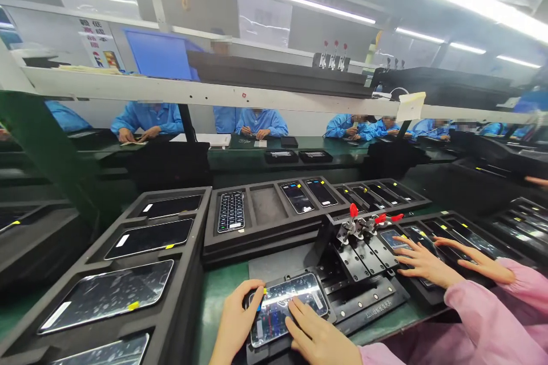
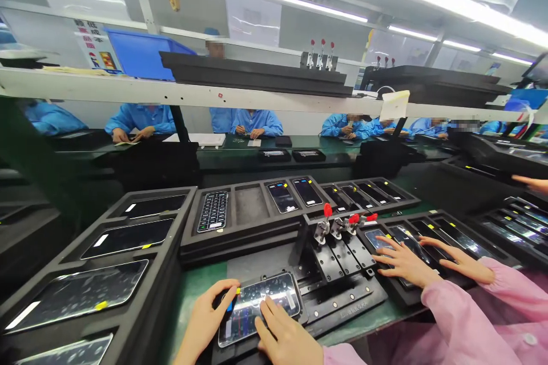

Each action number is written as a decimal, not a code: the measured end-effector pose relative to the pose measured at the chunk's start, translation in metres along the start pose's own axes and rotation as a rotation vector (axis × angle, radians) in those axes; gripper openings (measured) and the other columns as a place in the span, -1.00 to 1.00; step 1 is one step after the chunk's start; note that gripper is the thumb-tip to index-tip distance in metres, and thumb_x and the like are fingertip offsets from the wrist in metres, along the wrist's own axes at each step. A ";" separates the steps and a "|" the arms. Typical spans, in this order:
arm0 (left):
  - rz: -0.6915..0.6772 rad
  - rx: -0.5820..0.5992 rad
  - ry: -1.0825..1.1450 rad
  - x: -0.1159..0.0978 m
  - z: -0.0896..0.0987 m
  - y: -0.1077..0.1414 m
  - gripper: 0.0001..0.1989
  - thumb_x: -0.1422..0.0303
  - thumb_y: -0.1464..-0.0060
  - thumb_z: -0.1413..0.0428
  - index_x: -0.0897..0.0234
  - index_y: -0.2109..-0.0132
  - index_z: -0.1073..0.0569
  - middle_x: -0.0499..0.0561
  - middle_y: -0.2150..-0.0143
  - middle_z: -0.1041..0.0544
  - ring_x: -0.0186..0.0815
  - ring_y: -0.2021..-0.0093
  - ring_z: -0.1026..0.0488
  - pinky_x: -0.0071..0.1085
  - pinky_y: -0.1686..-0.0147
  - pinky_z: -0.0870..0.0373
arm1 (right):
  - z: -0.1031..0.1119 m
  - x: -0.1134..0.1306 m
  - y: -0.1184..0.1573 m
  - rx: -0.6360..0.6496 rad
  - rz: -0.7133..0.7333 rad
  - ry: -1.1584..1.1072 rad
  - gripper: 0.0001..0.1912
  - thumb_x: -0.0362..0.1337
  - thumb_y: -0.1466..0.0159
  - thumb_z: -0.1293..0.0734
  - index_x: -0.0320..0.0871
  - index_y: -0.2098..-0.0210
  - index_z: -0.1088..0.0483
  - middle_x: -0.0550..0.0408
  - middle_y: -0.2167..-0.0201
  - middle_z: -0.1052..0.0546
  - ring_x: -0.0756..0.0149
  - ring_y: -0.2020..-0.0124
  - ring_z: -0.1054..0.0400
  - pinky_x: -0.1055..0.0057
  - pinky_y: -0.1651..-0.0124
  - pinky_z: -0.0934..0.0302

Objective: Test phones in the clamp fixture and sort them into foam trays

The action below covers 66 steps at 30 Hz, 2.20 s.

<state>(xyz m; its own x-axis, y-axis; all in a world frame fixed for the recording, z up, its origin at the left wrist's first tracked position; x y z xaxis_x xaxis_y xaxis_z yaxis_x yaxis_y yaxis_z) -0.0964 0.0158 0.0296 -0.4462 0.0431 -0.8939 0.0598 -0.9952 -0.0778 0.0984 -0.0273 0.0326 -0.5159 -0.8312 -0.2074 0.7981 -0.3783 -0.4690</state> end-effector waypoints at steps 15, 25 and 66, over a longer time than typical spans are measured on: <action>-0.126 0.070 -0.054 -0.018 -0.043 -0.010 -0.74 0.15 -0.11 0.03 0.15 0.38 -0.45 0.04 0.03 -0.48 -0.11 -0.04 -0.35 -0.14 -0.05 -0.19 | 0.081 -0.070 -0.002 -0.372 -0.385 -0.176 -0.58 -0.38 -0.22 -0.22 -0.16 -0.08 -0.24 -0.01 -0.02 -0.40 0.24 -0.11 -0.21 0.22 -0.13 -0.19; -0.243 0.334 0.092 -0.048 -0.086 -0.020 -0.73 0.19 -0.17 0.10 0.18 0.40 -0.35 0.07 -0.08 -0.39 -0.23 -0.02 -0.36 -0.30 -0.01 -0.25 | 0.126 -0.182 -0.033 -0.422 -0.682 -0.147 -0.53 -0.24 -0.26 -0.19 -0.22 -0.14 -0.16 -0.09 -0.14 -0.25 0.20 -0.16 -0.14 0.18 -0.18 -0.12; -0.032 0.230 0.177 -0.017 -0.089 -0.029 -0.65 0.30 -0.07 0.01 0.15 -0.04 -0.30 0.03 -0.04 -0.45 -0.18 -0.08 -0.32 -0.17 -0.12 -0.14 | 0.075 -0.191 0.155 -0.364 -1.024 -0.417 -0.52 -0.13 -0.34 0.11 -0.06 0.17 -0.39 0.02 0.44 -0.47 0.34 0.46 -0.44 0.36 0.50 -0.30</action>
<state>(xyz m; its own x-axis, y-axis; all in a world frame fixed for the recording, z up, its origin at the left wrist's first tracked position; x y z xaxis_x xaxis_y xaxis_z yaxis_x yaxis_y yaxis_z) -0.0111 0.0514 0.0073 -0.2805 0.0696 -0.9573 -0.1646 -0.9861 -0.0235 0.3433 0.0423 0.0637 -0.6708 -0.2998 0.6784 -0.1045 -0.8674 -0.4866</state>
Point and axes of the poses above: each hand's wrist, its own y-axis away from the middle knuckle, its own z-axis out of the back of the hand, x = y × z, the point moved 4 cm from there along -y, towards the middle knuckle
